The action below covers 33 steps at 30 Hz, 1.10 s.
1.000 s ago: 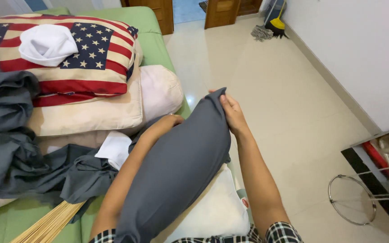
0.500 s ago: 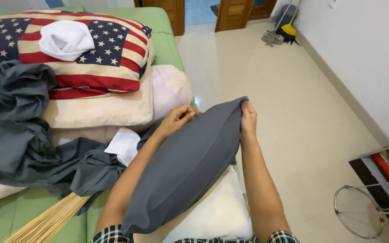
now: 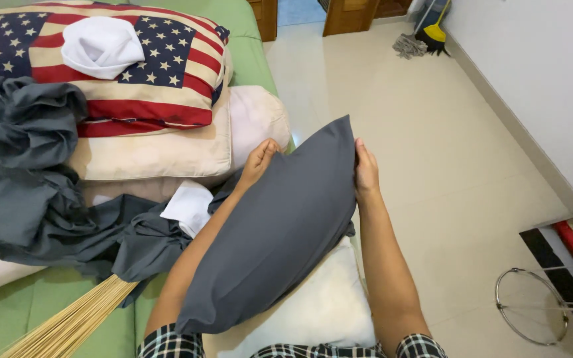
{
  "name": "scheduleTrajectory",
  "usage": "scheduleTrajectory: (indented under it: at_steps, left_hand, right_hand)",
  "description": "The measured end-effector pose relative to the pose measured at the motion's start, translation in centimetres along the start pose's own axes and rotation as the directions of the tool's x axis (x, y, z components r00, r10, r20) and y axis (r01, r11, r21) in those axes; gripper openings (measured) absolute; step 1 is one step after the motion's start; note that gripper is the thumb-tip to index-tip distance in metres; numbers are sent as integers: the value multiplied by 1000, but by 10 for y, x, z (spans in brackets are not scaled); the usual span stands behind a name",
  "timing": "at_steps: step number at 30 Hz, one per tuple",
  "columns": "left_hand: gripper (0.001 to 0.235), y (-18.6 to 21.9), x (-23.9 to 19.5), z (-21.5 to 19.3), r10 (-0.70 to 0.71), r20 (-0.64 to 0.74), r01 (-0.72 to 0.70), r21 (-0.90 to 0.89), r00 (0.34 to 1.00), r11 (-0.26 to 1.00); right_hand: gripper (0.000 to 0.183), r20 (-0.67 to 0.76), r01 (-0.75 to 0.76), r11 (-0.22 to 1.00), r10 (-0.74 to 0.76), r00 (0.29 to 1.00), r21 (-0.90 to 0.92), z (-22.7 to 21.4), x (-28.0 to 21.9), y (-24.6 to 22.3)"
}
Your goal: Cleaning pillows by beating them with a palm broom and then putting fresh pillowcases on them.
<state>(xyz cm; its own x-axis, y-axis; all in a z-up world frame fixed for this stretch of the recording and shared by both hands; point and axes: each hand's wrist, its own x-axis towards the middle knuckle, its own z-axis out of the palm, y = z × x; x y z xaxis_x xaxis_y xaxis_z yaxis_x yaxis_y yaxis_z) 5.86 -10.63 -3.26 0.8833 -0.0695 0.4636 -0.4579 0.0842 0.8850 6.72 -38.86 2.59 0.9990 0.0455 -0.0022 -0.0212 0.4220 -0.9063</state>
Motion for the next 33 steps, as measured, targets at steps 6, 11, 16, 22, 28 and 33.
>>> scheduleTrajectory:
  at_steps: [6,11,16,22,28,33]
  left_hand:
    - [43,-42,3,-6,51,134,-49,-18,990,999]
    - [45,-31,0,-8,-41,169,62,-125,985,990]
    - [43,124,-13,-28,-128,203,154,-113,971,982]
    - [30,162,-40,-25,-278,320,248,133,906,960]
    - [26,143,-49,-24,-187,315,179,56,930,982]
    - [27,123,-68,-45,-250,105,249,24,962,968]
  right_hand:
    - [49,90,26,977,-7,996,-213,20,-20,-11]
    - [45,225,82,945,-9,974,-317,15,-17,-8]
    - [42,55,134,949,-123,991,-286,-26,4,22]
    - [37,-106,148,952,-181,978,-268,-42,2,33]
    - [41,-93,167,967,-188,978,-194,-54,8,41]
    - [39,-73,169,970,-184,980,-176,-43,3,40]
